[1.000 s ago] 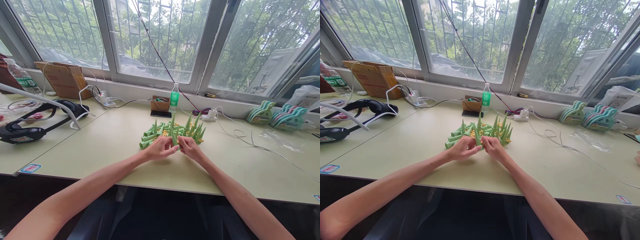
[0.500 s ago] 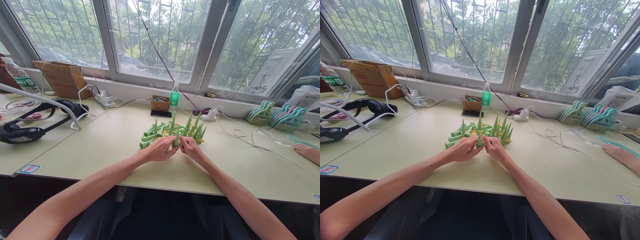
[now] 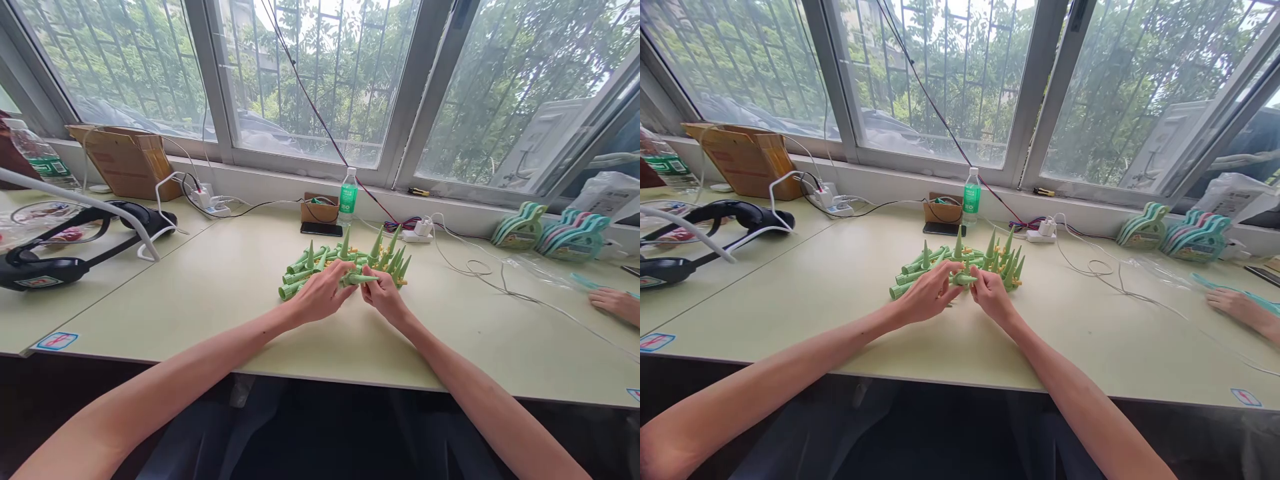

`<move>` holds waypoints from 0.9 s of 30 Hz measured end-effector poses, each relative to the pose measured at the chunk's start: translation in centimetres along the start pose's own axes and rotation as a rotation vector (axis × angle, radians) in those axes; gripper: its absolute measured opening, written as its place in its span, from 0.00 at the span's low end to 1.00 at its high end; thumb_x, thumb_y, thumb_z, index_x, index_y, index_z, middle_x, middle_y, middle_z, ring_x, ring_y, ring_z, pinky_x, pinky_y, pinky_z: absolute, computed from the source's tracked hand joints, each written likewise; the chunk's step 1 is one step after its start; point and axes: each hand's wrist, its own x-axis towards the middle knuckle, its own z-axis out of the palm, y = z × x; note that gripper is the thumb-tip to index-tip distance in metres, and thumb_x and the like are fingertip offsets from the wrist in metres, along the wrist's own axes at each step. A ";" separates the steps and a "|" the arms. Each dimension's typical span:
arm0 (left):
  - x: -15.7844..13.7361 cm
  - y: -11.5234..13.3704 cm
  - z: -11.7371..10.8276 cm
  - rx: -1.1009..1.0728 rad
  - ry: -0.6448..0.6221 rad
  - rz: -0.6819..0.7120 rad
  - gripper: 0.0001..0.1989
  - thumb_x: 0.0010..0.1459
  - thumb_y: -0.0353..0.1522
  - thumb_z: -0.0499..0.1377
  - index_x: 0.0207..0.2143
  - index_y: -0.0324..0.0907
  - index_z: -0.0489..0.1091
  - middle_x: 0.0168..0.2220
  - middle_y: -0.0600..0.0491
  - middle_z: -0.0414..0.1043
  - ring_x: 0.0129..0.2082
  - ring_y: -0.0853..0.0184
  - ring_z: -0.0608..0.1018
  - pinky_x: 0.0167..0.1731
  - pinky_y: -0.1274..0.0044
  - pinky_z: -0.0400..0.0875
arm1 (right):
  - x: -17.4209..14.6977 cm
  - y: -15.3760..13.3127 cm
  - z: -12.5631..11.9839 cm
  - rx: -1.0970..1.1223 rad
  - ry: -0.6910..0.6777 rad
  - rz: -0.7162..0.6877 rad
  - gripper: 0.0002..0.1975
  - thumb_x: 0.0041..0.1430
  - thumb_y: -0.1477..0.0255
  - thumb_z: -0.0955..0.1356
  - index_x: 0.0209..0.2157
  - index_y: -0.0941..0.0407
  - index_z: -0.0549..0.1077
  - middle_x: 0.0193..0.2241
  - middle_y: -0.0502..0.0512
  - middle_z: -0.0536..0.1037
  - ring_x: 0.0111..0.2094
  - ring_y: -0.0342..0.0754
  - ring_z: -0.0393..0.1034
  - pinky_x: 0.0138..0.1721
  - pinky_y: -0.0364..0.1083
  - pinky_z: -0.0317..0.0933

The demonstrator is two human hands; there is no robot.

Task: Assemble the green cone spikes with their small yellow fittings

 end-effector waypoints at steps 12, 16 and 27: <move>0.4 0.5 -0.3 -0.280 0.027 -0.168 0.32 0.70 0.48 0.41 0.19 0.39 0.63 0.16 0.57 0.62 0.17 0.74 0.67 0.24 0.78 0.64 | -0.1 -0.4 -0.2 -0.088 0.089 -0.067 0.31 0.61 0.43 0.61 0.19 0.53 0.56 0.15 0.45 0.57 0.15 0.39 0.51 0.16 0.43 0.45; 0.3 0.3 0.1 -0.427 -0.095 -0.268 0.37 0.68 0.53 0.42 0.19 0.37 0.70 0.17 0.55 0.68 0.13 0.76 0.68 0.21 0.79 0.64 | -0.2 -0.2 -0.4 -0.169 0.012 -0.129 0.29 0.65 0.46 0.60 0.21 0.54 0.57 0.17 0.47 0.59 0.18 0.40 0.52 0.19 0.43 0.48; 0.3 0.4 0.0 -0.604 -0.163 -0.306 0.36 0.65 0.55 0.45 0.26 0.35 0.76 0.19 0.52 0.71 0.13 0.76 0.68 0.17 0.82 0.62 | -0.5 -0.6 -0.2 -0.254 -0.009 -0.211 0.28 0.67 0.49 0.58 0.21 0.54 0.55 0.18 0.46 0.59 0.20 0.40 0.52 0.22 0.43 0.50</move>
